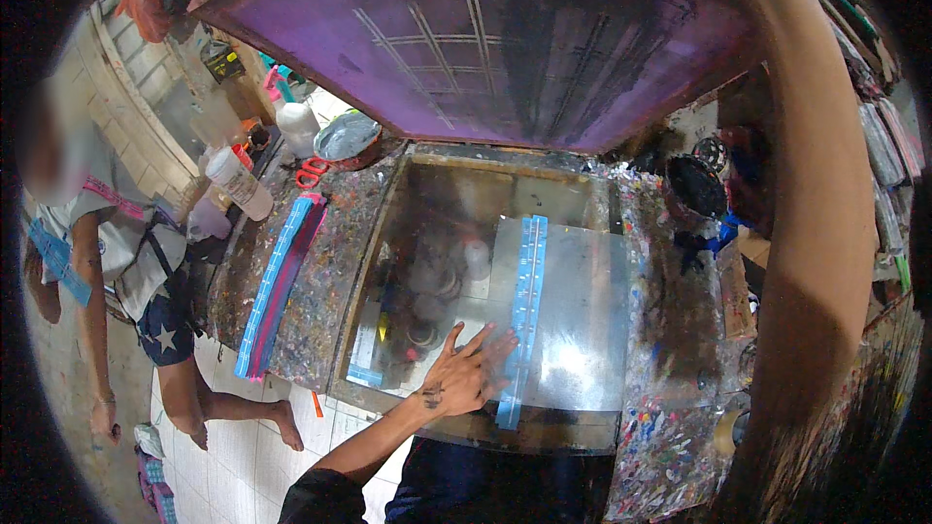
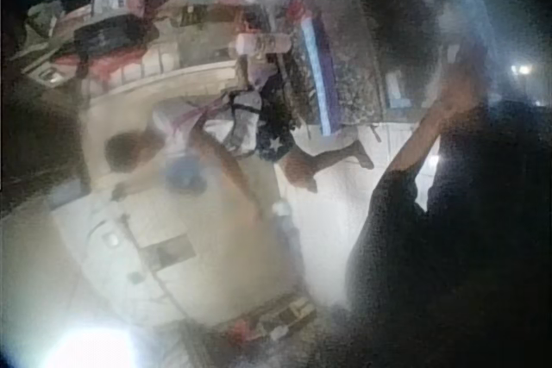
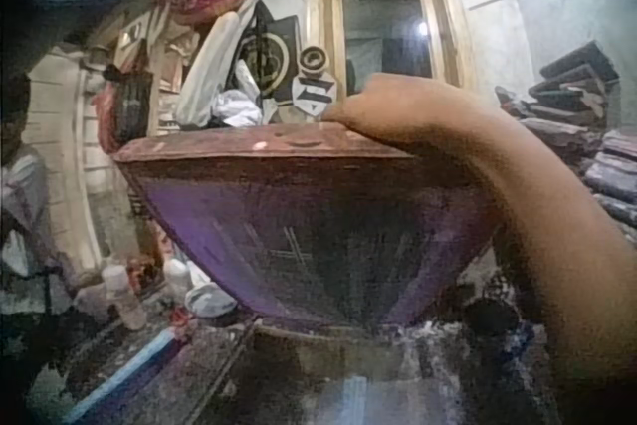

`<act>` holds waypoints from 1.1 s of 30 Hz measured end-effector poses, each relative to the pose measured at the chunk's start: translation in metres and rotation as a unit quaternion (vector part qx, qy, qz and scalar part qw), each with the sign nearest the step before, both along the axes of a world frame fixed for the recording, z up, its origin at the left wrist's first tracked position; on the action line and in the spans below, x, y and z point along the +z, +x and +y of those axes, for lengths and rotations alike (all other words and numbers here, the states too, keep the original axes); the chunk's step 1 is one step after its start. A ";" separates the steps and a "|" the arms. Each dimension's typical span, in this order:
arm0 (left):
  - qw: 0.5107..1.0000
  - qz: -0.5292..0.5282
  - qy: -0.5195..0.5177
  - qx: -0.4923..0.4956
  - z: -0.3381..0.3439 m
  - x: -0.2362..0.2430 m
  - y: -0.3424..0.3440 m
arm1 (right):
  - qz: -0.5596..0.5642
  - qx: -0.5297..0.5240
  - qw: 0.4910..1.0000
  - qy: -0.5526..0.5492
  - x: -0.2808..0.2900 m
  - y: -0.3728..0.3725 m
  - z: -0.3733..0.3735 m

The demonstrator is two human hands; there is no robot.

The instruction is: The person performs screen printing on fabric strips by placing a strip on the printing surface, lowering the screen, and using a squeegee to apply ink before lifting the screen and handing the finished strip to an assistant.

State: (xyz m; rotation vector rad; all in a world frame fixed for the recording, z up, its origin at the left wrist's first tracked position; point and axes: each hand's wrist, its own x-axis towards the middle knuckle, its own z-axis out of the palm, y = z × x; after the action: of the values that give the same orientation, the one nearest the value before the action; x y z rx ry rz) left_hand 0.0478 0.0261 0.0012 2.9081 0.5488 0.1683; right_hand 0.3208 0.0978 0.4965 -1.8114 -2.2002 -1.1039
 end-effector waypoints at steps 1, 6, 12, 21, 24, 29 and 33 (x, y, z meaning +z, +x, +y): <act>1.000 0.013 -0.001 0.003 0.003 -0.004 0.000 | 0.000 -0.001 1.000 -0.001 0.002 -0.001 -0.001; 0.999 0.019 0.026 0.000 0.062 0.005 0.030 | 0.000 -0.022 1.000 -0.010 0.003 -0.005 -0.002; 0.969 0.141 0.034 -0.201 0.145 0.032 0.107 | 0.015 -0.037 0.999 -0.012 0.001 -0.005 -0.006; 0.986 -0.014 0.162 -0.048 0.134 0.029 0.004 | -0.016 -0.006 0.999 0.029 -0.001 -0.010 -0.014; 0.978 0.007 0.160 0.137 0.073 0.014 -0.026 | -0.035 -0.009 0.998 0.049 -0.004 -0.002 -0.002; 0.956 0.085 0.089 0.268 -0.020 0.013 -0.056 | -0.040 -0.069 0.997 0.012 0.000 -0.004 -0.003; 0.974 -0.004 0.045 0.223 -0.044 0.024 -0.068 | -0.045 -0.051 0.997 0.044 -0.009 -0.001 -0.012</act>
State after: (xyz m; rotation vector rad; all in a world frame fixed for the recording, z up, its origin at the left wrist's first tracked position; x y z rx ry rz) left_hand -0.0200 -0.0182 0.0253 2.8182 1.2158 0.2681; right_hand 0.3199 0.0854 0.4879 -1.8908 -2.0901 -1.3056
